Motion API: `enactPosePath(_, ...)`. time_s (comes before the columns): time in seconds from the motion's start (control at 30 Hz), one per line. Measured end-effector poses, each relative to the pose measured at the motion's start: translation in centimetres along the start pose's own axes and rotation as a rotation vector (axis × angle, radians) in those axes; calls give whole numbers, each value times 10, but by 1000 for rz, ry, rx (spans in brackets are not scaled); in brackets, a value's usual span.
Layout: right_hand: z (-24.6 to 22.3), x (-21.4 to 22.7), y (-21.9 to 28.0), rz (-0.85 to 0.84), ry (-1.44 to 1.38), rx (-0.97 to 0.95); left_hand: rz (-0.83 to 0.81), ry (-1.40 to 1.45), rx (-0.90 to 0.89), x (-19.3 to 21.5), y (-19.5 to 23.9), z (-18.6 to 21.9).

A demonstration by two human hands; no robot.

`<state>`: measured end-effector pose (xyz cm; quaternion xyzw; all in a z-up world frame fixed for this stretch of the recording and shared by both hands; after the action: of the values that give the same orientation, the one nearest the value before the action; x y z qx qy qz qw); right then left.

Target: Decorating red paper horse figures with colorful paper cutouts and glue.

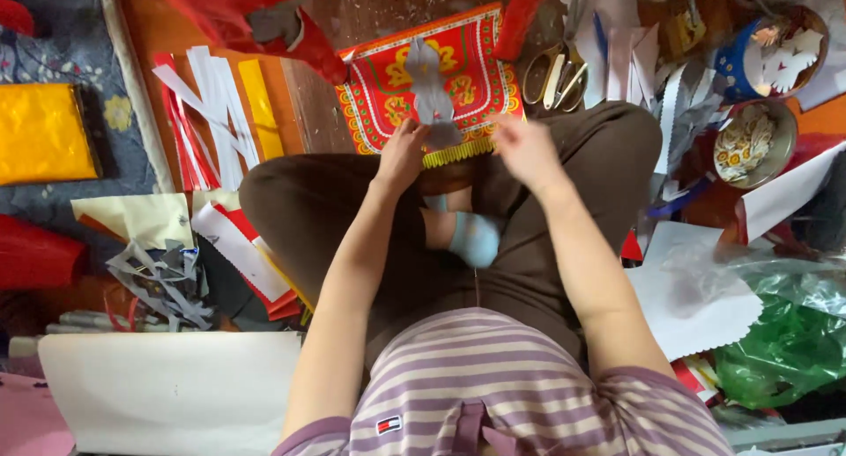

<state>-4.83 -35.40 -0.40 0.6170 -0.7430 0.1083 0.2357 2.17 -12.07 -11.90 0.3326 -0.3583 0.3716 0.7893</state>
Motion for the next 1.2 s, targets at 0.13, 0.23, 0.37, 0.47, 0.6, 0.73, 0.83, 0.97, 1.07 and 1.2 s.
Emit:
enactPosePath(0.13,-30,-46,27,-322,327,214,15,-20,-32,11,0,24)
enactPosePath(0.23,-45,-54,29,-430,440,274,2,33,9,18,-2,26)
enactPosePath(0.37,-77,-57,20,-492,189,-310,-46,64,73,9,-4,14)
enactPosePath(0.47,-61,-74,20,-446,224,-73,-21,73,83,19,-2,22)
enactPosePath(0.6,-25,-90,34,-435,314,-29,-12,68,55,1,-9,12)
enactPosePath(0.73,-5,-93,38,-394,527,85,7,89,68,14,-6,17)
enactPosePath(0.83,-19,-82,39,-406,728,211,-1,133,83,17,-6,17)
enactPosePath(0.97,-26,-78,38,-410,859,286,3,142,98,17,-6,16)
enactPosePath(1.07,-19,-80,37,-435,842,233,10,159,109,15,-5,15)
enactPosePath(1.2,-8,-85,35,-530,861,117,9,141,98,11,-5,12)
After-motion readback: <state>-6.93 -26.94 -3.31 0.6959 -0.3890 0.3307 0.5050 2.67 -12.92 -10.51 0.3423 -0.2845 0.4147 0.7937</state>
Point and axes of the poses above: each hand's wrist, its own y-axis away from the middle knuckle, its own x-axis out of the back of the hand, z = x × y, the point moved 4 cm from there along -y, towards the middle knuckle, and after that the axes turned 8 degrees about x, right-handed, at the moved point
